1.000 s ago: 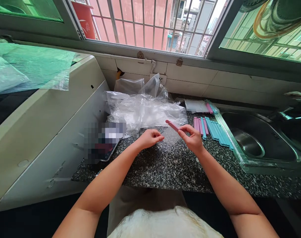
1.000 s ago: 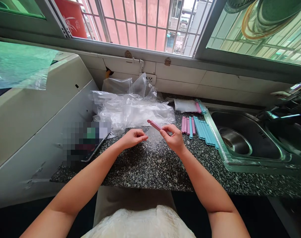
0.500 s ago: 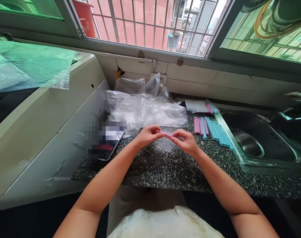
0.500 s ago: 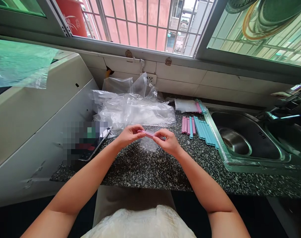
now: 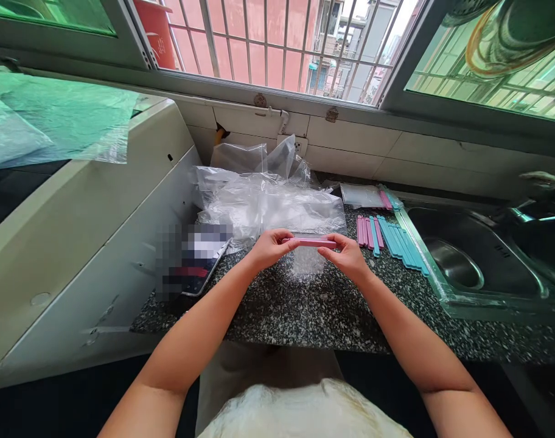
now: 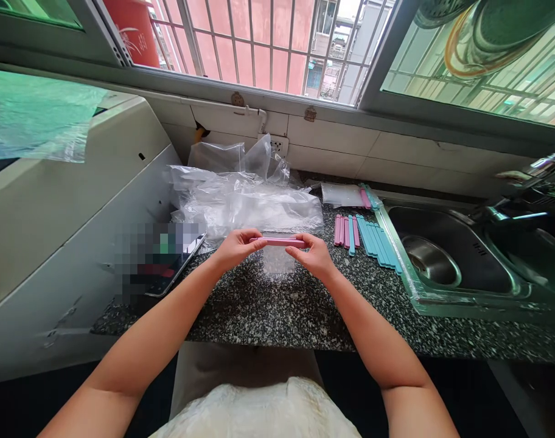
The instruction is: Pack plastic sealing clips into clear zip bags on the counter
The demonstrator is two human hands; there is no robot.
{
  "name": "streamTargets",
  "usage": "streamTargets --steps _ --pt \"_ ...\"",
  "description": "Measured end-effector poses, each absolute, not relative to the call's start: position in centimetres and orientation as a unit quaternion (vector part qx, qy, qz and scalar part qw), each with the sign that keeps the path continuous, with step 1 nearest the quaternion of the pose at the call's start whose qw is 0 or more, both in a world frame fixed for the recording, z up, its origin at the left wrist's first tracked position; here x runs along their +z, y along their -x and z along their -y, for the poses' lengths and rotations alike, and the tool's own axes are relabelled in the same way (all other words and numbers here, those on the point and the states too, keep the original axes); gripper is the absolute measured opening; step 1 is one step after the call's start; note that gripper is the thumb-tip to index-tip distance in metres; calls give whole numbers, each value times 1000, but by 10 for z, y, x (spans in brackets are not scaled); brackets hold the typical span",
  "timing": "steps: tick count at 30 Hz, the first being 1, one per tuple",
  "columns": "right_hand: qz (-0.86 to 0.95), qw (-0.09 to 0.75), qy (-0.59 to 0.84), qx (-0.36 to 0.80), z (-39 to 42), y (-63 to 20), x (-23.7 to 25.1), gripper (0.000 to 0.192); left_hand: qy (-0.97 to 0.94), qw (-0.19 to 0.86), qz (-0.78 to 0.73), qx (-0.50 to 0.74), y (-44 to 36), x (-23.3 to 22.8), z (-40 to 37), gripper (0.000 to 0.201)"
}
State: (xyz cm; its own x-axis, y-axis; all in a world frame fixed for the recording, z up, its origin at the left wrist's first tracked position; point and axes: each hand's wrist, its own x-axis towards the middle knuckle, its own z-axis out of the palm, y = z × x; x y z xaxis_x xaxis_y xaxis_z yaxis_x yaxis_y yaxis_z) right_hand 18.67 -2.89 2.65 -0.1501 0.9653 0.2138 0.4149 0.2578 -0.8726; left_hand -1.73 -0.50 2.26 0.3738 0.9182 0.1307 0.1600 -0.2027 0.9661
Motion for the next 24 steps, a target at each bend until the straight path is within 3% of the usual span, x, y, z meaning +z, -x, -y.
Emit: streamTargets --steps 7,24 --pt "631 453 506 375 25 -187 19 25 -630 510 -401 427 18 23 3 31" --pt "648 442 511 350 28 -181 24 18 -580 480 -418 508 13 17 3 32"
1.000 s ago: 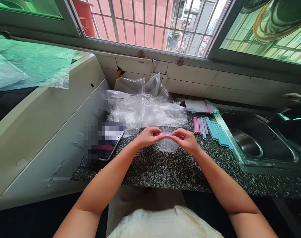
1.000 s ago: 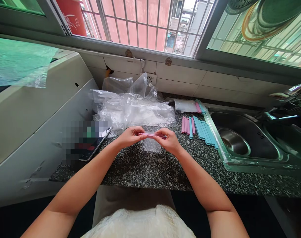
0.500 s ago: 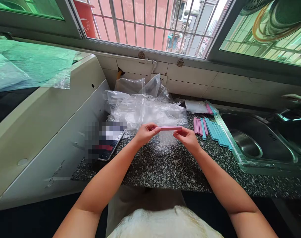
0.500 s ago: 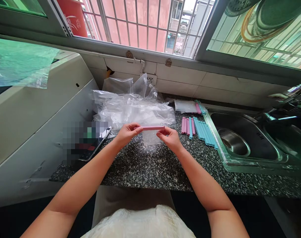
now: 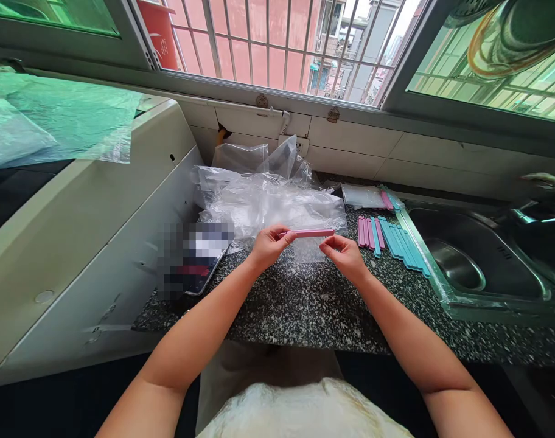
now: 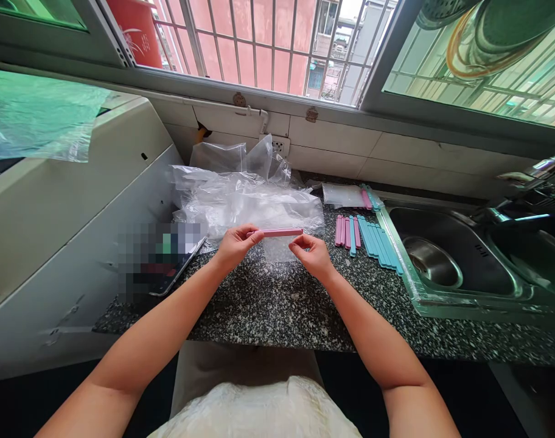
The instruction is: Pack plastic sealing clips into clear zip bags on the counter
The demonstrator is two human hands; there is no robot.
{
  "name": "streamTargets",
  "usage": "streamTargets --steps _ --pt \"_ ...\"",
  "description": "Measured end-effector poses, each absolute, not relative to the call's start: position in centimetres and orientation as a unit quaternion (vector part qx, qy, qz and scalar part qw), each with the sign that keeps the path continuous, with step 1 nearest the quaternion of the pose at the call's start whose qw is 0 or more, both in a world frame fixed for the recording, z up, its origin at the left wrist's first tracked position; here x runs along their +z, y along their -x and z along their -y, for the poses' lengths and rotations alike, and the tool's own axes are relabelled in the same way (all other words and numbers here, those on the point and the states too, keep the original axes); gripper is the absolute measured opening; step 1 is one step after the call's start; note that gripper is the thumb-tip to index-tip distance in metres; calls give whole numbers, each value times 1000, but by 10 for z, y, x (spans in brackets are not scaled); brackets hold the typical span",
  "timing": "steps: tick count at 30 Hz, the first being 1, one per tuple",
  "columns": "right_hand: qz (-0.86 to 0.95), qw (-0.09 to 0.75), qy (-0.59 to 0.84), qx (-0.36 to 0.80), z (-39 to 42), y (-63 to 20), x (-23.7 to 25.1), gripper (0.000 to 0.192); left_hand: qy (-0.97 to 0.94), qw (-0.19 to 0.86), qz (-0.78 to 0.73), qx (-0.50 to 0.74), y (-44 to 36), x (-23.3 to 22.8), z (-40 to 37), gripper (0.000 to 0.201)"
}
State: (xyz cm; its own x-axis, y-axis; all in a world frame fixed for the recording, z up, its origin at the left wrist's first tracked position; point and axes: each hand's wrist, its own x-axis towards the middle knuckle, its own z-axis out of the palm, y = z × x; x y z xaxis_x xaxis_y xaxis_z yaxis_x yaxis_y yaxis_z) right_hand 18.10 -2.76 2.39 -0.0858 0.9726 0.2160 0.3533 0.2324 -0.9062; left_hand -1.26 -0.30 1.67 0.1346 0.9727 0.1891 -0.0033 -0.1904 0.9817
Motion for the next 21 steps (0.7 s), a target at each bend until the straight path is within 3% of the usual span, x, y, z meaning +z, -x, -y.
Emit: streamTargets --steps 21 --pt "681 394 520 333 29 -182 23 25 -484 487 -424 590 16 18 -2 32"
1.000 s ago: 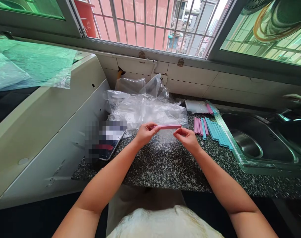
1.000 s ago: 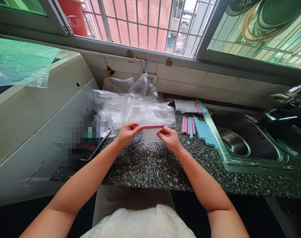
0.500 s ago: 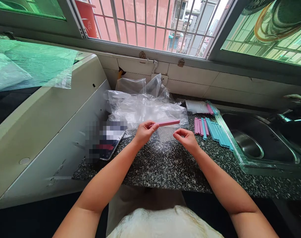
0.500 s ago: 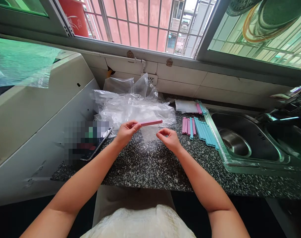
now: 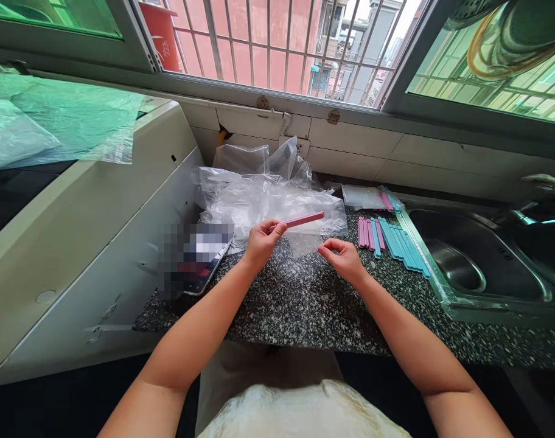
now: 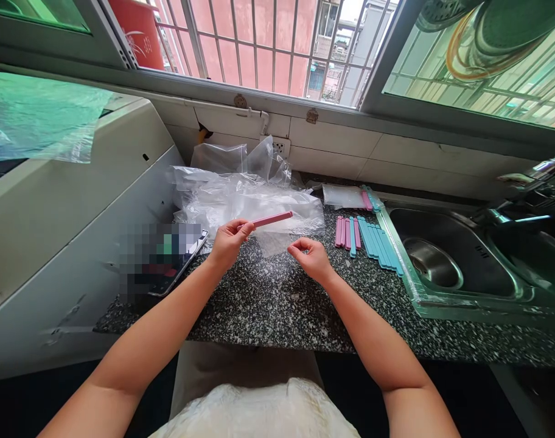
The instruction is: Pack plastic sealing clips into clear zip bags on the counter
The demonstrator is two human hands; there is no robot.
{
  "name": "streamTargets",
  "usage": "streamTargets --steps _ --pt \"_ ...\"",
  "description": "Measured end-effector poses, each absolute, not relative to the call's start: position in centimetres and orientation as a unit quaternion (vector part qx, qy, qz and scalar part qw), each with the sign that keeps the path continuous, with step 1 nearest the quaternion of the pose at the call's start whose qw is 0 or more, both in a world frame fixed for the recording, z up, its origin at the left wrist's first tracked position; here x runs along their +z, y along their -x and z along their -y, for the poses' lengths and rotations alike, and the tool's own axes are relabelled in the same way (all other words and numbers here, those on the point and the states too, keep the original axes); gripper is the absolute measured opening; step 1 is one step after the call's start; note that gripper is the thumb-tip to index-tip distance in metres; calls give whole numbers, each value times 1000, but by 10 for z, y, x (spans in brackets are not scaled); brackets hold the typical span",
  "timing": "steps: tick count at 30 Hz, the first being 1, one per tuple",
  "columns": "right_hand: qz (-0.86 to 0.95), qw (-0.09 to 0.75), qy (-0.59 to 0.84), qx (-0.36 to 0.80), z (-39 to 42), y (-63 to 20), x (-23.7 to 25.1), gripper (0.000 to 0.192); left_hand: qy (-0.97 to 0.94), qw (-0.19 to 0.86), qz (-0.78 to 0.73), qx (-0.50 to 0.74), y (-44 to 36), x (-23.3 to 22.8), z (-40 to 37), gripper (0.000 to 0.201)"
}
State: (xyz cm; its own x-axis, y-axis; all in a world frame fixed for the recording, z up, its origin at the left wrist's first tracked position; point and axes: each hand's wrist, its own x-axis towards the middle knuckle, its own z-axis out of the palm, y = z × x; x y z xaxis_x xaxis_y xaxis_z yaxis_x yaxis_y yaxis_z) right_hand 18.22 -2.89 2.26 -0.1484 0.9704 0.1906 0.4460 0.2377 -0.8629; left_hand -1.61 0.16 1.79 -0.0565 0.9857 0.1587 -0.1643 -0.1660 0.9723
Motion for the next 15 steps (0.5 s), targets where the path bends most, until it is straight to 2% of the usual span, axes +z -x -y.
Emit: streamTargets --steps 10,15 --pt "676 401 520 334 28 -184 22 22 -524 483 -428 556 18 19 -1 32" --pt "656 431 525 330 25 -190 24 26 -579 513 -418 477 17 22 3 31"
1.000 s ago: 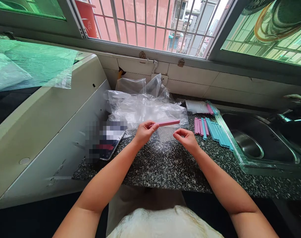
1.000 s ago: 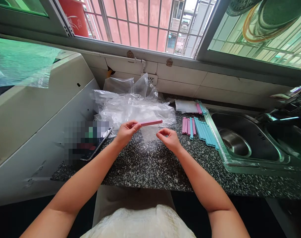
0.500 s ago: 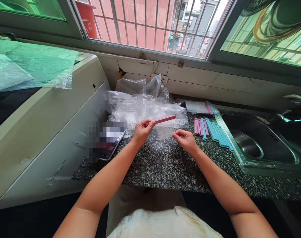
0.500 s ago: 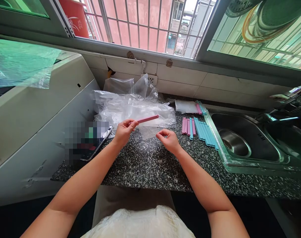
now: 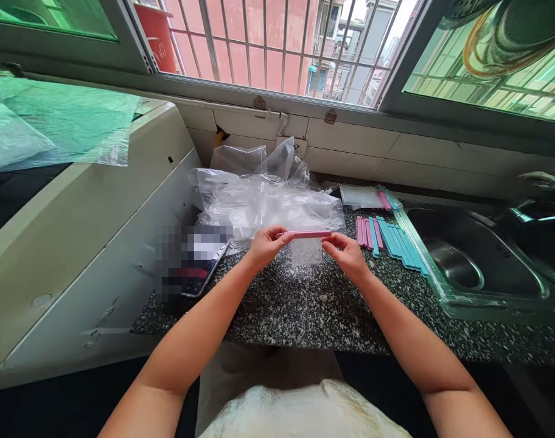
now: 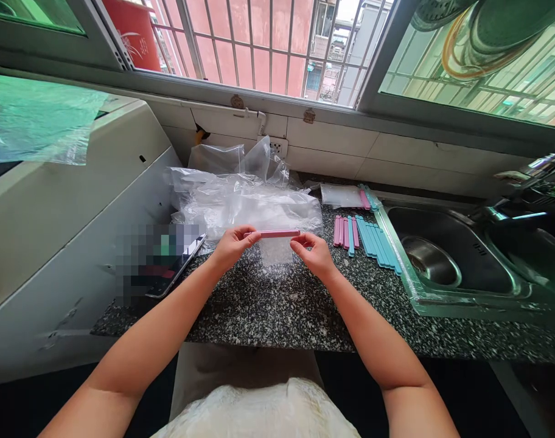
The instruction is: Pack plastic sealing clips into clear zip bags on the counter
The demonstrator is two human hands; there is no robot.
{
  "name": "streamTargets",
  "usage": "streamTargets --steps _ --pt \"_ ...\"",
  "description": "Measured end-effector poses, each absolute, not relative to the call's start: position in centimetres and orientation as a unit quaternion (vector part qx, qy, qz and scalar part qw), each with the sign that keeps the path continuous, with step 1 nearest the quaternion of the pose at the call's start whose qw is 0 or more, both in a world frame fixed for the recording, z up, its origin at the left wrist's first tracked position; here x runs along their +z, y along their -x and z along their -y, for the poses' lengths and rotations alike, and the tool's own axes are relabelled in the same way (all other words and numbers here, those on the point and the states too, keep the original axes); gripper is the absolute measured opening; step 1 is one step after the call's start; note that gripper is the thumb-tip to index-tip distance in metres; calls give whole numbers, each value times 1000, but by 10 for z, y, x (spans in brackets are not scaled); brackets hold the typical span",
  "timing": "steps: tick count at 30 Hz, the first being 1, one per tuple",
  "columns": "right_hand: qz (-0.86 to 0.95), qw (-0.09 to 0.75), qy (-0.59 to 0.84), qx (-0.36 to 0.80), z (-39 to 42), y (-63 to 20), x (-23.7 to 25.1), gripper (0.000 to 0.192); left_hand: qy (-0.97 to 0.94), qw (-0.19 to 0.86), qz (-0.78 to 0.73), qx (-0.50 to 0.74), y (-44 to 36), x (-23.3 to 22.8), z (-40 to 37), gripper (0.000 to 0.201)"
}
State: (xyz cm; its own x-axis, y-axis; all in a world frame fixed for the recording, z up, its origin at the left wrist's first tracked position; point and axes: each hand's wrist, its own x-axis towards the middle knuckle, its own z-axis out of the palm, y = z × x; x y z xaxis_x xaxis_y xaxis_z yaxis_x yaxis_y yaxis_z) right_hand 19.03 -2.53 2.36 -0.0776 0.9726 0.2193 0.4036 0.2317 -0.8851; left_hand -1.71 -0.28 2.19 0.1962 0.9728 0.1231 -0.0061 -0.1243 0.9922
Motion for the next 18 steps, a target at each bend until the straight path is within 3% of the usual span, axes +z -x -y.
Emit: streamTargets --steps 9,18 --pt "673 440 516 296 25 -194 22 21 -612 518 -410 435 17 23 4 29" --pt "779 352 482 191 31 -188 24 6 -564 495 -402 524 12 20 5 35"
